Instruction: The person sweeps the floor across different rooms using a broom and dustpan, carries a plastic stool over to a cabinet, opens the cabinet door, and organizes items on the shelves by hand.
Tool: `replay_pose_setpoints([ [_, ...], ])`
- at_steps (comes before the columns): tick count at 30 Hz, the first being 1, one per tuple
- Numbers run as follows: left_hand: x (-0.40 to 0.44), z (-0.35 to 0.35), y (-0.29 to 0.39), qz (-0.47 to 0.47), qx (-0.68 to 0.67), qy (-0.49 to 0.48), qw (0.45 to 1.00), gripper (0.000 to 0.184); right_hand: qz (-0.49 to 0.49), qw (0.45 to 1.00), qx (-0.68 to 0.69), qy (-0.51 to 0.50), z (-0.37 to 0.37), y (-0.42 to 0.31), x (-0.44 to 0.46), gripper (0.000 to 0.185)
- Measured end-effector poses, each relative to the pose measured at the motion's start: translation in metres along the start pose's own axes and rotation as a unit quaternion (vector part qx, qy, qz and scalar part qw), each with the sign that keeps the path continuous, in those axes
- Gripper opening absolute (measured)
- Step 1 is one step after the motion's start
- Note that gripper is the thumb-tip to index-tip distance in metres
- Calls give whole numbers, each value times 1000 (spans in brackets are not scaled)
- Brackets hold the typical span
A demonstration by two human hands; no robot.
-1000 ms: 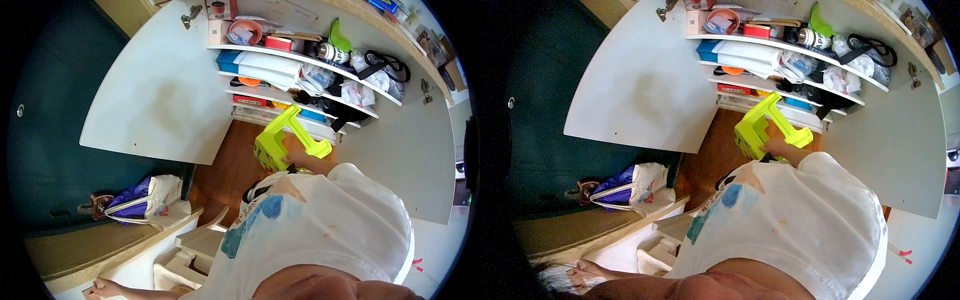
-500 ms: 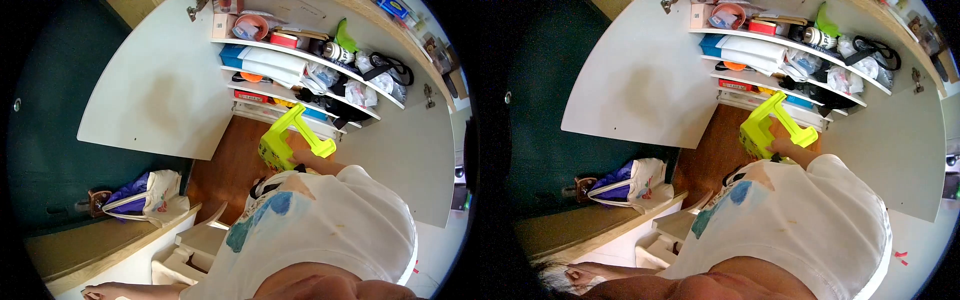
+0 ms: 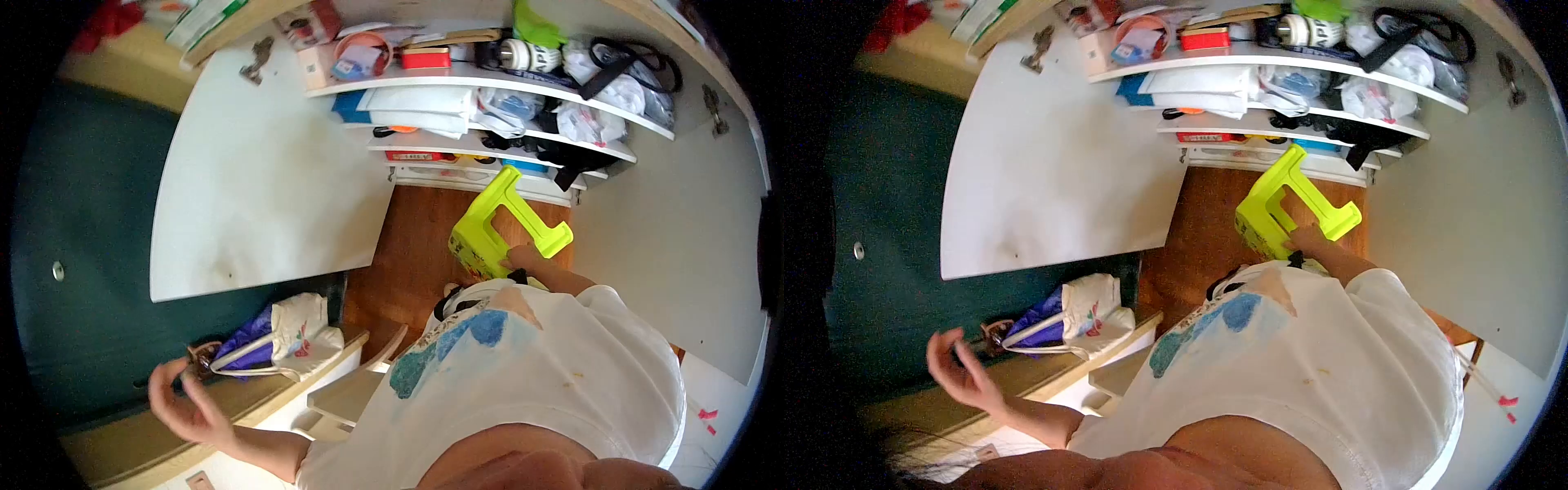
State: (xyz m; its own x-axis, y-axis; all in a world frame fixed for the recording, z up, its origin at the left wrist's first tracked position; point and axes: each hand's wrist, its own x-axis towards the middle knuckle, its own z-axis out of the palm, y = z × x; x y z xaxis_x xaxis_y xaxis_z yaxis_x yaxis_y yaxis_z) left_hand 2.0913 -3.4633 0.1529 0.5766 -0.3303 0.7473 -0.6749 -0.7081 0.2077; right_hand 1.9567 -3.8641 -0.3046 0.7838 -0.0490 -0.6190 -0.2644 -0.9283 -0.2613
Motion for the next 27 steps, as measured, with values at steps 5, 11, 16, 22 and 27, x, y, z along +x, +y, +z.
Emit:
replay_pose_setpoints([
  [5, 25, 92, 57, -52, -81, -240, 966, 16, 34, 993, 110, 9, 3, 35, -11, 49],
  [11, -36, 249, 101, -67, -267, -631, 725, 22, 76, 978, 195, 3, -7, 67, -29, 55],
  [16, -138, 360, 108, 100, -106, -688, 711, 27, 131, 961, 241, 32, -9, 88, -48, 57],
  [22, -140, 403, 84, 58, -105, -778, 617, 26, 237, 924, 263, 144, 18, 90, -37, 56],
  [27, -119, 458, 65, 134, -94, -817, 553, 25, 334, 855, 340, 203, 25, 61, -20, 66],
])
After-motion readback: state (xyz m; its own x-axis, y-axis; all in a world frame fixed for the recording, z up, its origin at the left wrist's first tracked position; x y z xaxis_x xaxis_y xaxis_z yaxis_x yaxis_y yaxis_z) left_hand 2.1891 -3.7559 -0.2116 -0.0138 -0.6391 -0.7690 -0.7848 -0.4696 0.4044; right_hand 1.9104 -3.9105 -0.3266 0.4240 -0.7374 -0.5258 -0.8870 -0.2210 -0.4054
